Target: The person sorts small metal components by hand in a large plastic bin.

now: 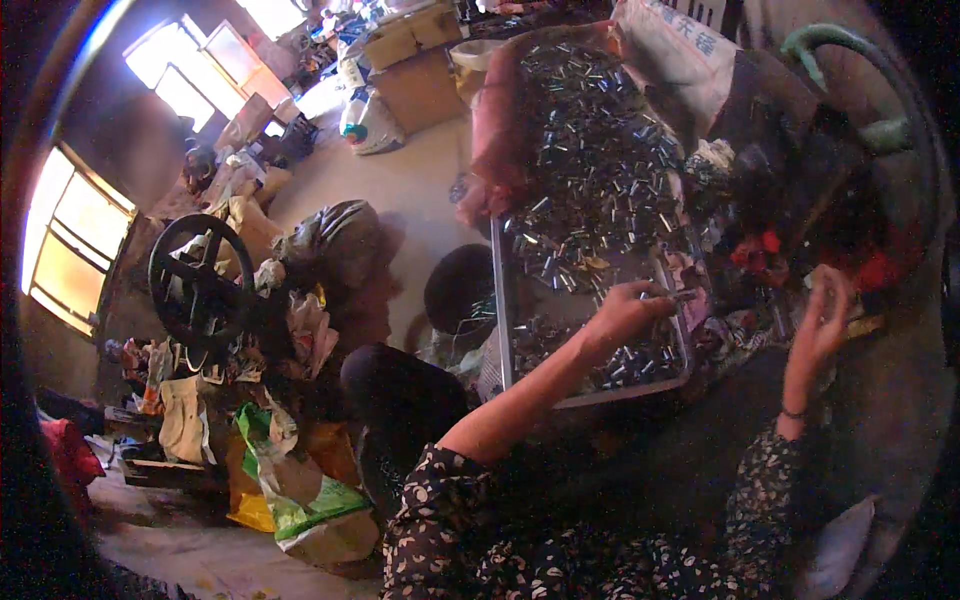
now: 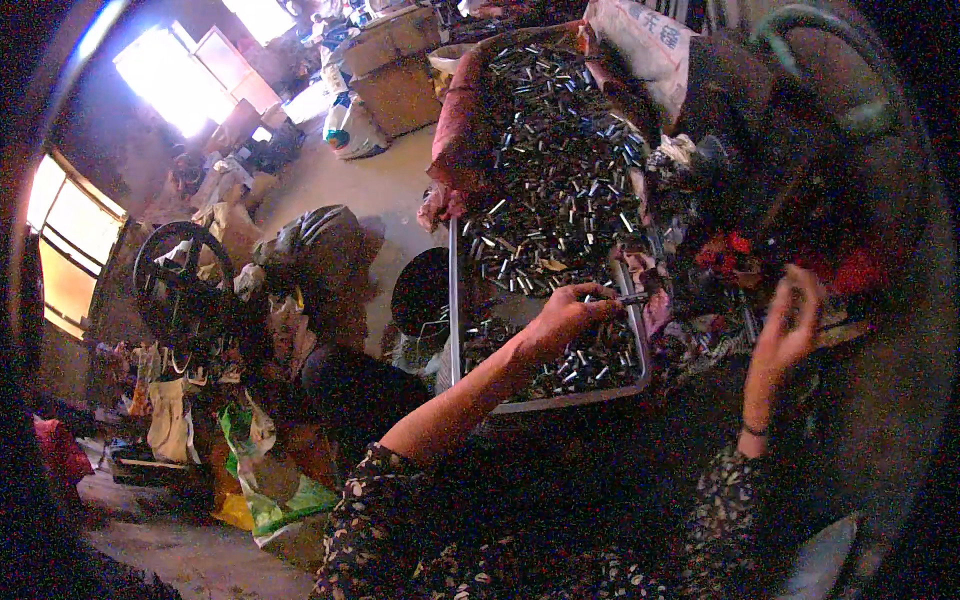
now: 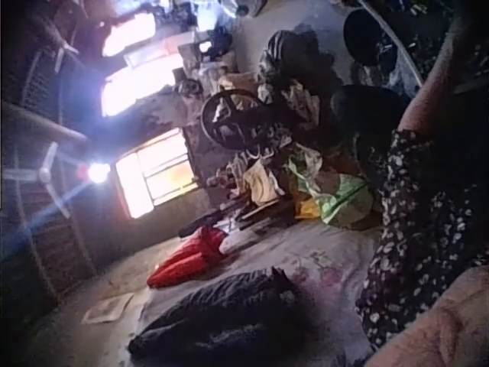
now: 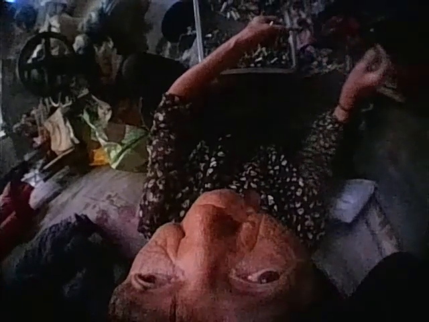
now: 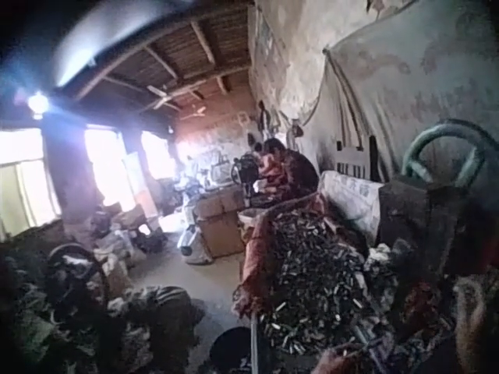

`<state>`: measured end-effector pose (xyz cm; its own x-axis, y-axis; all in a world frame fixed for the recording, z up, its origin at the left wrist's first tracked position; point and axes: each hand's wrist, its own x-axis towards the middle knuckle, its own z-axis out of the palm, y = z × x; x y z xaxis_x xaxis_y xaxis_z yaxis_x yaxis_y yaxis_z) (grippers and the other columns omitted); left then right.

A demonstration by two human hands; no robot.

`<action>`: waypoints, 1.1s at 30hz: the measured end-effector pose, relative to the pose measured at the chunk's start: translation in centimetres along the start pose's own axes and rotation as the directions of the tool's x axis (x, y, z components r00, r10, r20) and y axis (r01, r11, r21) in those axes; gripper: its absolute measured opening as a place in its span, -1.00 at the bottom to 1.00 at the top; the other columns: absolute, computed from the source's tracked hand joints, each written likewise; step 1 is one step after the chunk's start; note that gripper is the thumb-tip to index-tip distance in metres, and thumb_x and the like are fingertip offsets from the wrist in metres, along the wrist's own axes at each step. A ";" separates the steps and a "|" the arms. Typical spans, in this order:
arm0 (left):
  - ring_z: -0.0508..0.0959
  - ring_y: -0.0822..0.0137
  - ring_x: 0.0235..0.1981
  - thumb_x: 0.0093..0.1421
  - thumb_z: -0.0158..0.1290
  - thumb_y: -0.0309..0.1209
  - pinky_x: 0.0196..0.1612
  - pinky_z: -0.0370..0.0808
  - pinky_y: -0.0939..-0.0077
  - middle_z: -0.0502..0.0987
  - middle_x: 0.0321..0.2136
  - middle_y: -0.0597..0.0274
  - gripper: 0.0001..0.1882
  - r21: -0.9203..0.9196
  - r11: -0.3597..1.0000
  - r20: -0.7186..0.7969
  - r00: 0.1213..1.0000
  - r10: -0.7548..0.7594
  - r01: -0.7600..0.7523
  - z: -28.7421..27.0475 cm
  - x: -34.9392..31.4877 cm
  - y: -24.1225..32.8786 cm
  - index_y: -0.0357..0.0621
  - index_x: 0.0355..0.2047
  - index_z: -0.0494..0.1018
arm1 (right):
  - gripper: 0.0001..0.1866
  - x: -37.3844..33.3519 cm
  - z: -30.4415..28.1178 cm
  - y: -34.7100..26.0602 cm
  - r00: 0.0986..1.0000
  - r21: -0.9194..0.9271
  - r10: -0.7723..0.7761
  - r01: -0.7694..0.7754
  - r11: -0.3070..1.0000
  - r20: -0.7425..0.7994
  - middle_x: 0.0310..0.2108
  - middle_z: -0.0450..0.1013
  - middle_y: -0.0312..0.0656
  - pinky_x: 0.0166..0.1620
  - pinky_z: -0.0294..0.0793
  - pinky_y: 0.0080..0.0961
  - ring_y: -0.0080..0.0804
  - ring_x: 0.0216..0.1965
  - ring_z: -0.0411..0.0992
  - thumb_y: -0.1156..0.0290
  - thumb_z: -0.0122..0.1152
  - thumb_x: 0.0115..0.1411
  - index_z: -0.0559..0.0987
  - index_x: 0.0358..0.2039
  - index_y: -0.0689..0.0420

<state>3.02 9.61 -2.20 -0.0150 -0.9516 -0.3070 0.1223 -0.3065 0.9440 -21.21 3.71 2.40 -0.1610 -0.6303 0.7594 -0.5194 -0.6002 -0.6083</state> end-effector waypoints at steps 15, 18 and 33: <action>0.43 0.47 -0.62 -0.03 0.02 -0.43 -0.53 0.36 0.65 0.48 -0.57 0.22 -0.80 -0.042 0.998 0.016 0.999 -0.036 0.037 2.6 2.3 3.7 -0.29 -0.40 0.45 | -0.35 12.8 -6.7 2.3 0.894 -0.262 -0.215 0.115 0.958 -0.393 -0.01 0.19 0.04 0.08 0.07 -0.48 -0.27 0.03 0.15 0.21 0.24 -0.08 0.25 -0.06 0.35; 0.41 0.50 -0.52 0.07 -0.08 -0.33 -0.47 0.31 0.69 0.46 -0.52 0.33 -0.76 0.013 0.999 0.071 0.997 -0.036 0.036 2.2 3.8 4.1 -0.23 -0.35 0.44 | -0.31 13.8 -7.6 3.8 0.914 -0.286 -0.095 -0.023 0.958 -0.394 0.00 0.20 0.04 0.07 0.08 -0.49 -0.27 0.03 0.17 0.15 0.24 -0.10 0.27 -0.06 0.36; 0.42 0.38 -0.63 0.01 -0.02 -0.34 -0.54 0.37 0.55 0.45 -0.61 0.25 -0.78 -0.210 0.966 -0.018 0.987 -0.159 0.152 2.1 11.1 1.0 -0.25 -0.41 0.44 | -0.34 21.3 -10.4 4.9 0.991 -0.563 -0.117 0.057 0.824 -0.072 -0.17 0.36 -0.01 -0.06 0.25 -0.46 -0.21 -0.14 0.34 0.02 0.21 -0.12 0.37 -0.15 0.31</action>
<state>0.94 -1.36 -4.40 -0.0159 -0.8900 -0.4556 0.3238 -0.4357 0.8398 -35.87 -7.51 18.01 -0.1587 -0.5189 0.8399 -0.9100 -0.2531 -0.3283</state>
